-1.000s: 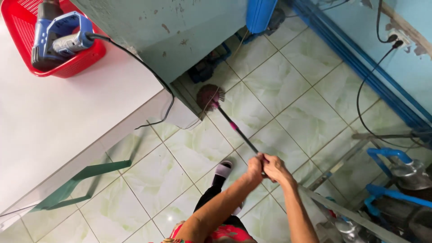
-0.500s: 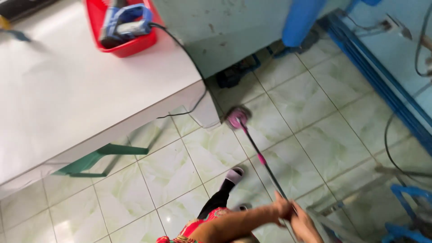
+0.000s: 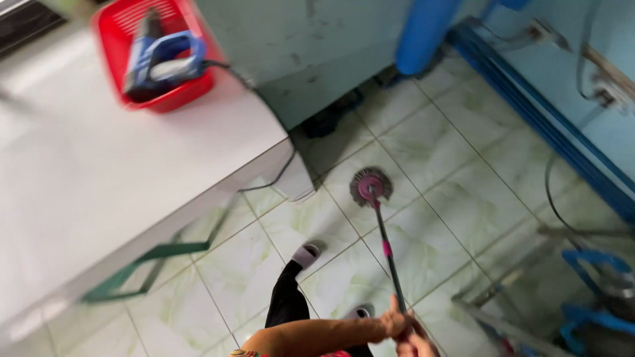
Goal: The recorder is mopping the tiled floor in a water production facility.
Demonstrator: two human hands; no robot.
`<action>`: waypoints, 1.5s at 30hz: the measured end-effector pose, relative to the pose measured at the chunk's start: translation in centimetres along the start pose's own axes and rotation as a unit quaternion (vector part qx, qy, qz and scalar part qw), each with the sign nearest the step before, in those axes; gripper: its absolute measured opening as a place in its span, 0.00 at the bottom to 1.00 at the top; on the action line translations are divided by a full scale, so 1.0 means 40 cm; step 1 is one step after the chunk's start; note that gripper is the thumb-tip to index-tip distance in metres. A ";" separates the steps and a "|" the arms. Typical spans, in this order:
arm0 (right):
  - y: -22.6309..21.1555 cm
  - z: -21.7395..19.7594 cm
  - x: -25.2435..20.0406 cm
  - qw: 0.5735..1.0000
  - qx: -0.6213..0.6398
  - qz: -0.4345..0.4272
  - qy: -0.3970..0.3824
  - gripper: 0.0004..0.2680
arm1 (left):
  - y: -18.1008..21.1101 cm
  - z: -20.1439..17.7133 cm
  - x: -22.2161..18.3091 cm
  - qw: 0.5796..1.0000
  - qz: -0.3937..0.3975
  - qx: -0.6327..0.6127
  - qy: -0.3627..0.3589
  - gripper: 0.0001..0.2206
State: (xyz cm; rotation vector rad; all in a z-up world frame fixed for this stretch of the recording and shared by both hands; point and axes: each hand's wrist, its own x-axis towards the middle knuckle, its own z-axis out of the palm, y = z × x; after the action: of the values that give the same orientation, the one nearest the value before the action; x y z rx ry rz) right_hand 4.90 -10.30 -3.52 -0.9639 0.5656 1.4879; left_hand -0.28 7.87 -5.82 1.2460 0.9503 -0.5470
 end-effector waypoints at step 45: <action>0.959 0.870 -0.302 0.826 0.406 -0.165 0.354 0.18 | -0.508 -0.373 -0.765 0.927 -0.082 0.213 -0.298 0.40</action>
State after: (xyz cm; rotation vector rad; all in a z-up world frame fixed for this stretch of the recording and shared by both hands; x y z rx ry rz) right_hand -41.36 4.63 18.05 -0.8248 1.3565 0.4166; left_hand -37.00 12.38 8.41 1.2682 0.4250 -1.2356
